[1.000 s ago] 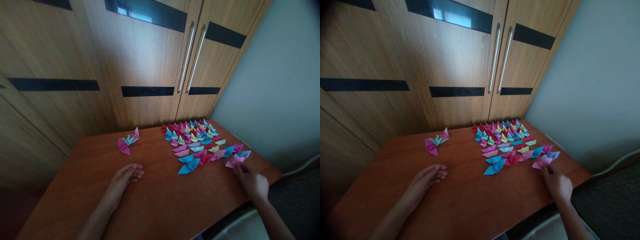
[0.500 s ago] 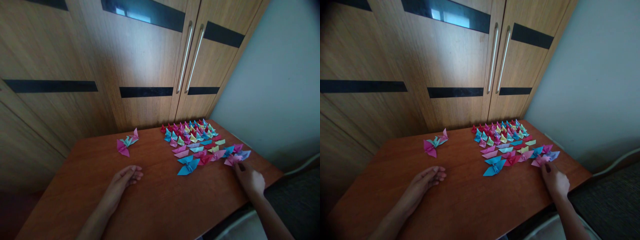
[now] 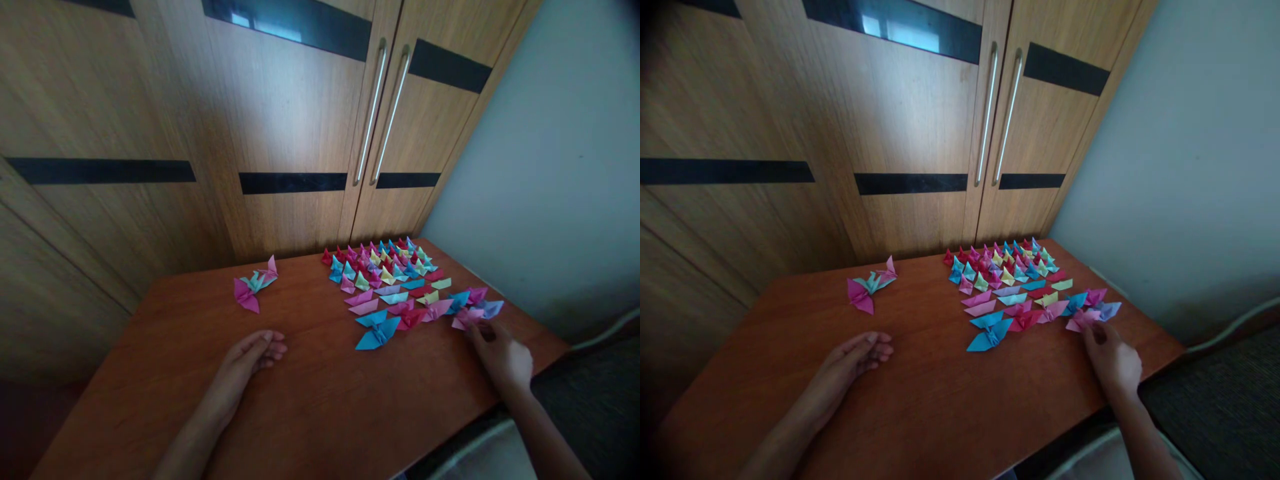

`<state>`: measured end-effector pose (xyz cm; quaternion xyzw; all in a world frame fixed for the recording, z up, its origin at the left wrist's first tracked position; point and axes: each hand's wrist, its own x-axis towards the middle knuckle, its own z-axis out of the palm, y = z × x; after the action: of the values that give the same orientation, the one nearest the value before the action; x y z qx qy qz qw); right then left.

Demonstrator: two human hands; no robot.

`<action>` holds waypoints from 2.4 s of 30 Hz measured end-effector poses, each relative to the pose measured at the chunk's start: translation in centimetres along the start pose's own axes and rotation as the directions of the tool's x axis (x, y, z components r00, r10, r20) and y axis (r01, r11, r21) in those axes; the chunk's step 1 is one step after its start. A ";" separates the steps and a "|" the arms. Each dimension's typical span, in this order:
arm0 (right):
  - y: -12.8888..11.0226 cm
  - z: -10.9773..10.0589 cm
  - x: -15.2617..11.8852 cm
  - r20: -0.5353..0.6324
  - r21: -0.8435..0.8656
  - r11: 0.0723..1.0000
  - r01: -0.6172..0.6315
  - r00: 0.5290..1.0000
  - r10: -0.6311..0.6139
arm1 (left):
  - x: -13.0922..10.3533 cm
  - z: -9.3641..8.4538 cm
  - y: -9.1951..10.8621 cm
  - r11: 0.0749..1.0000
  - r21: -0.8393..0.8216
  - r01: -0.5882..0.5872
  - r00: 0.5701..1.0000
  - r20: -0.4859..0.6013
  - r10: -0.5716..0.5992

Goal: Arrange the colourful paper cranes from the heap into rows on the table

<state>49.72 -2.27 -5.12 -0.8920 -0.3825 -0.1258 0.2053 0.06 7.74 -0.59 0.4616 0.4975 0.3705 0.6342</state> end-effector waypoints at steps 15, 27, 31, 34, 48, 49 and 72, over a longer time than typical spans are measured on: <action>-20.6 -5.5 -9.4 -0.047 0.708 0.590 0.388 0.860 -0.509 | 1.2 -0.5 0.2 0.966 0.186 -0.179 0.940 -0.257 0.223; -32.6 1.1 -15.6 0.231 0.883 0.422 0.206 0.593 -0.772 | 8.2 -6.0 2.5 0.782 0.595 -0.186 0.765 -0.412 0.496; -31.8 1.4 -15.4 0.218 0.927 0.352 0.131 0.575 -0.789 | 9.0 -5.4 2.6 0.738 0.657 -0.154 0.798 -0.357 0.485; -31.7 1.3 -15.3 0.220 0.935 0.340 0.105 0.580 -0.784 | 8.7 -5.1 2.5 0.705 0.696 -0.136 0.821 -0.319 0.473; -31.7 0.9 -14.2 0.219 0.969 0.237 -0.067 0.678 -0.701 | 1.8 -1.3 3.0 0.810 0.465 -0.357 0.932 0.115 0.344; -31.7 0.9 -14.1 0.211 0.971 0.232 -0.056 0.658 -0.723 | 1.5 -0.9 2.9 0.831 0.420 -0.364 0.931 0.144 0.335; -31.4 -0.2 -14.1 0.278 0.950 0.286 -0.125 0.756 -0.593 | 0.3 2.3 1.7 0.942 0.187 -0.281 0.959 0.020 0.282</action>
<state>17.12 8.29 -1.89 -0.5195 -0.5603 0.3728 0.5266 2.31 8.04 1.10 0.5842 0.4614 0.4103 0.5267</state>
